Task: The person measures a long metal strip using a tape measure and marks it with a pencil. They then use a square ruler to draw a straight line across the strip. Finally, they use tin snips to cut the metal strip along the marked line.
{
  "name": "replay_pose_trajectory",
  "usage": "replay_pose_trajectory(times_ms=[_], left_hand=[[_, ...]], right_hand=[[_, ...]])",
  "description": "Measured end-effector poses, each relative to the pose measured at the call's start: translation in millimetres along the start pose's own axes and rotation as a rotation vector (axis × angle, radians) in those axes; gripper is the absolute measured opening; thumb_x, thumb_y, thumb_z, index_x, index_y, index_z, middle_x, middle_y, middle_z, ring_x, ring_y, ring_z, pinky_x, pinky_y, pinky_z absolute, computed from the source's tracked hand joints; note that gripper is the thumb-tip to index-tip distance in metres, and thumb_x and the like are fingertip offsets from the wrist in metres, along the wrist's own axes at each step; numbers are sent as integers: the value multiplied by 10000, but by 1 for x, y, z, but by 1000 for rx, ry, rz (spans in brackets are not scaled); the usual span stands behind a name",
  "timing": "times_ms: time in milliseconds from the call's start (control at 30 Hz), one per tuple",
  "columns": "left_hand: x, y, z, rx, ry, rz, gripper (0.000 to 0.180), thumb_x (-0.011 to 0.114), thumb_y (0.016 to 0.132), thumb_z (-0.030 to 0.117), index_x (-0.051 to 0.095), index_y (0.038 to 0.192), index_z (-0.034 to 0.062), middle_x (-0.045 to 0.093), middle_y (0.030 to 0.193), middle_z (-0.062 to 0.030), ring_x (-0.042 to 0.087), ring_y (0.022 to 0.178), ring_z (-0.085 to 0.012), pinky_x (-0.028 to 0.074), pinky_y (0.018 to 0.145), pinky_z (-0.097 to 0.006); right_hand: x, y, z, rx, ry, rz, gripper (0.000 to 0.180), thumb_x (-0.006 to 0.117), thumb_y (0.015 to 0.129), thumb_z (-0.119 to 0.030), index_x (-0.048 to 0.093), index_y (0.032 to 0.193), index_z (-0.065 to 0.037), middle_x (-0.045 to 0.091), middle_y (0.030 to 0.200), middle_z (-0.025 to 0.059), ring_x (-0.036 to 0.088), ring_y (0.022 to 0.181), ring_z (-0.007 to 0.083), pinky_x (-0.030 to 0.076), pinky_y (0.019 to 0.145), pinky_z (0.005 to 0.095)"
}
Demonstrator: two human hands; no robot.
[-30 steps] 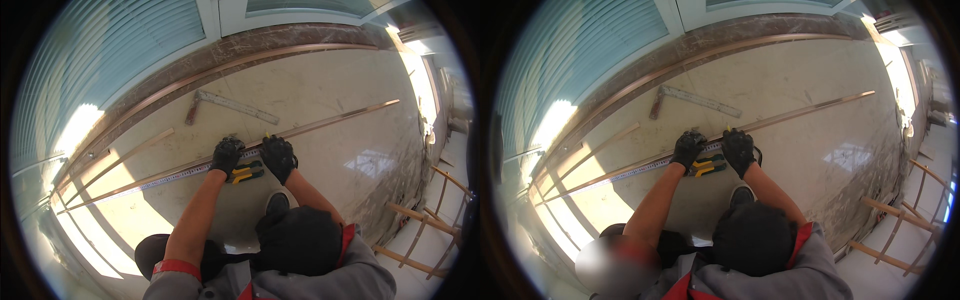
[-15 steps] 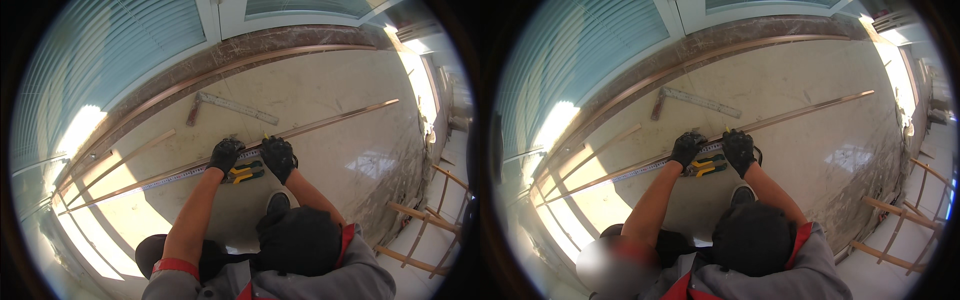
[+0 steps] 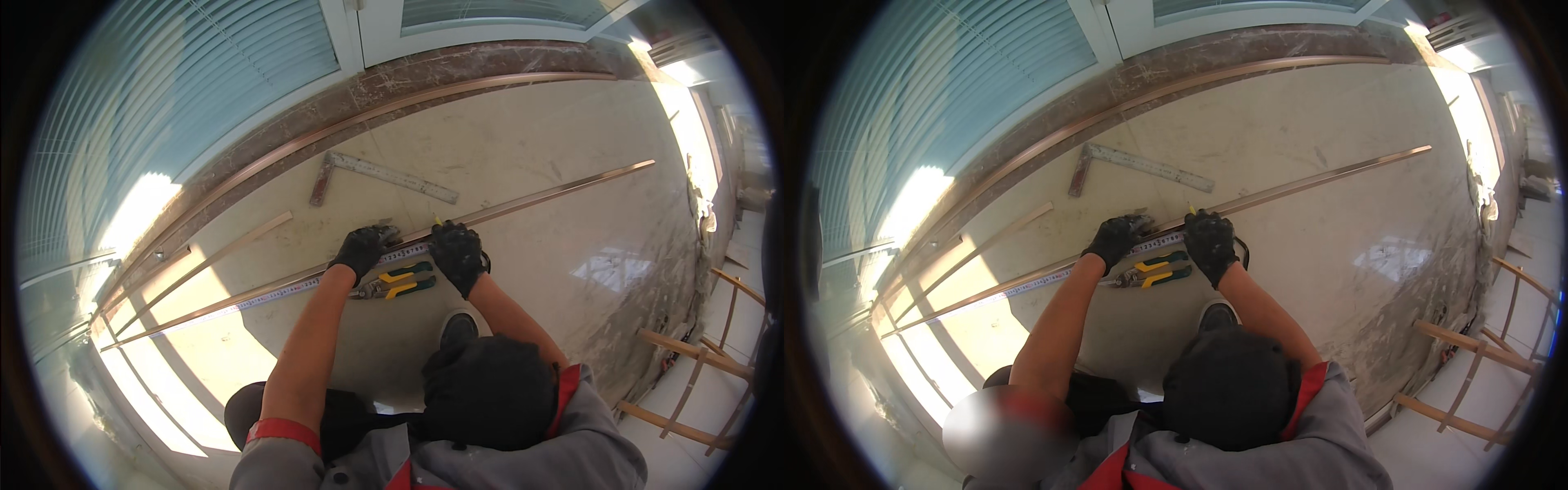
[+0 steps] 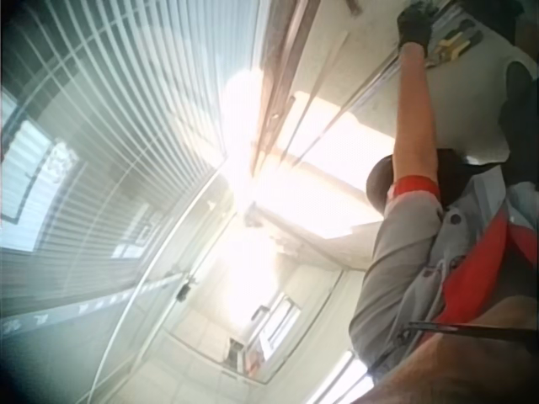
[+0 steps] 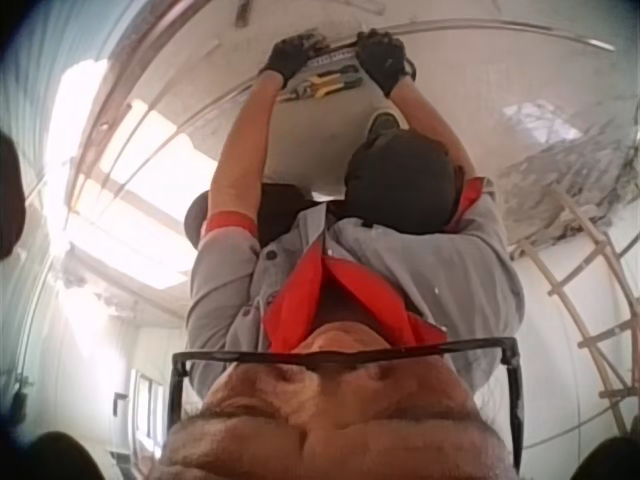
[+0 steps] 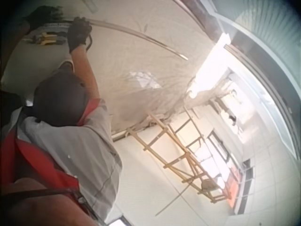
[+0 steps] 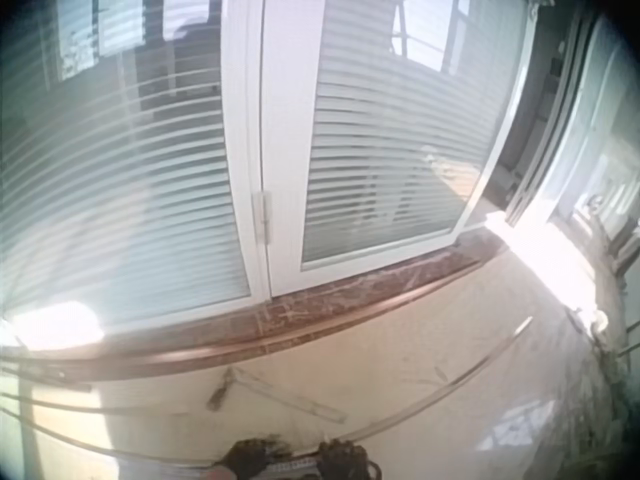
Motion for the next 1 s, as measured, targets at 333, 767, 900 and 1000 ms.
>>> replay_pose_trajectory(times_ms=[333,767,900,1000], left_hand=[[3,-2,-13,-152,-84,-81,444,562,920,242,565,1357,166,608,1301,-143,583,1202,-280,448,1049,-390],[-9,-11,9,-17,-38,126,344,487,924,148,661,1220,176,657,1249,-77,622,1151,-257,490,994,-396],[13,-10,4,28,72,178,379,558,871,124,645,1240,139,647,1234,-94,614,1145,-267,495,994,-391],[27,-7,-2,-23,136,87,370,556,879,126,647,1237,136,637,1257,-91,597,1174,-275,478,1017,-385]], right_hand=[[-1,1,0,-1,34,29,250,682,801,-293,634,965,-111,641,912,75,647,845,271,529,683,437],[-4,-1,4,-9,100,45,231,663,809,-276,650,965,-107,656,936,96,648,864,290,515,715,459],[-3,-2,3,-67,37,1,193,650,822,-264,668,945,-116,662,906,83,649,846,270,517,692,436],[-2,-11,2,-143,-7,-8,164,644,831,-262,682,916,-128,663,876,69,652,832,250,519,666,415]])
Point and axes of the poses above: each hand's wrist, its own y-axis towards the middle knuckle, its own x-axis out of the palm, z = x × y, the point moved 6 cm from there along y, towards the middle knuckle
